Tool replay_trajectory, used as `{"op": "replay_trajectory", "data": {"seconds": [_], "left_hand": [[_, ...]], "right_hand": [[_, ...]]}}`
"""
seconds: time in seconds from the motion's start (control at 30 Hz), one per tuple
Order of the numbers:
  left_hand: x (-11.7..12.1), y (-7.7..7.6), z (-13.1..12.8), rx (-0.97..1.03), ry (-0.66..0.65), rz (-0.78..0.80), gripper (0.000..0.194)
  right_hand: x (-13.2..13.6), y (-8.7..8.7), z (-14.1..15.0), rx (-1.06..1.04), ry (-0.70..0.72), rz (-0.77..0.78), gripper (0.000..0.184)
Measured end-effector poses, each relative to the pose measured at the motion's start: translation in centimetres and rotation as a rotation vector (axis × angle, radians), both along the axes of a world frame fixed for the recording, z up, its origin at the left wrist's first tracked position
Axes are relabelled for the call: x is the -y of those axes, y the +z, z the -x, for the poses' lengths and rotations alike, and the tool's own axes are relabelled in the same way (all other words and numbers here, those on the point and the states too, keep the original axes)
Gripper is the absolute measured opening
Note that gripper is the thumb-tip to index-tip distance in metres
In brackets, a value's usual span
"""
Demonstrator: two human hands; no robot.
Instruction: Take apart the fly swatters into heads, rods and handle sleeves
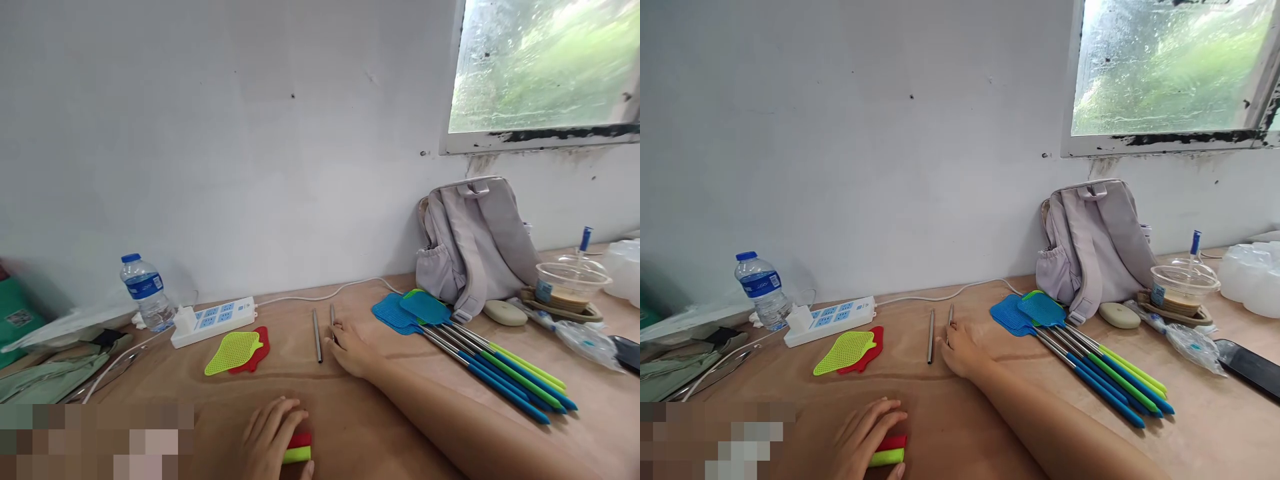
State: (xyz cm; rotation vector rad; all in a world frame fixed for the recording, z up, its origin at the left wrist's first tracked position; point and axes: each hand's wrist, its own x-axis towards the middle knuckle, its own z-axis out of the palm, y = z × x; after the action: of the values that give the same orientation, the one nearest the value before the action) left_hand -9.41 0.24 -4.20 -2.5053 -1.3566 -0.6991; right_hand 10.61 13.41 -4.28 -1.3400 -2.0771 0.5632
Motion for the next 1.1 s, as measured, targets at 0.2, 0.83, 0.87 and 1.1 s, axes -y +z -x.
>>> {"op": "replay_trajectory", "data": {"seconds": [0.2,0.83,0.87,1.1], "left_hand": [[-0.1,0.0,0.1,0.057,0.018,0.046,0.037],[0.3,1.6,-0.7,0.096,-0.020,0.133,0.023],[0.3,1.6,-0.7,0.097,-0.022,0.126,0.021],[0.2,1.8,-0.8,0.113,-0.053,0.099,0.014]], "right_hand": [[1.4,0.4,-0.5,0.040,0.177,-0.079,0.047],[2.4,0.9,0.5,0.209,0.289,-0.227,0.027],[2.4,0.8,0.6,0.207,0.284,-0.228,0.026],[2.6,1.3,1.2,0.263,0.288,-0.279,0.021]]}}
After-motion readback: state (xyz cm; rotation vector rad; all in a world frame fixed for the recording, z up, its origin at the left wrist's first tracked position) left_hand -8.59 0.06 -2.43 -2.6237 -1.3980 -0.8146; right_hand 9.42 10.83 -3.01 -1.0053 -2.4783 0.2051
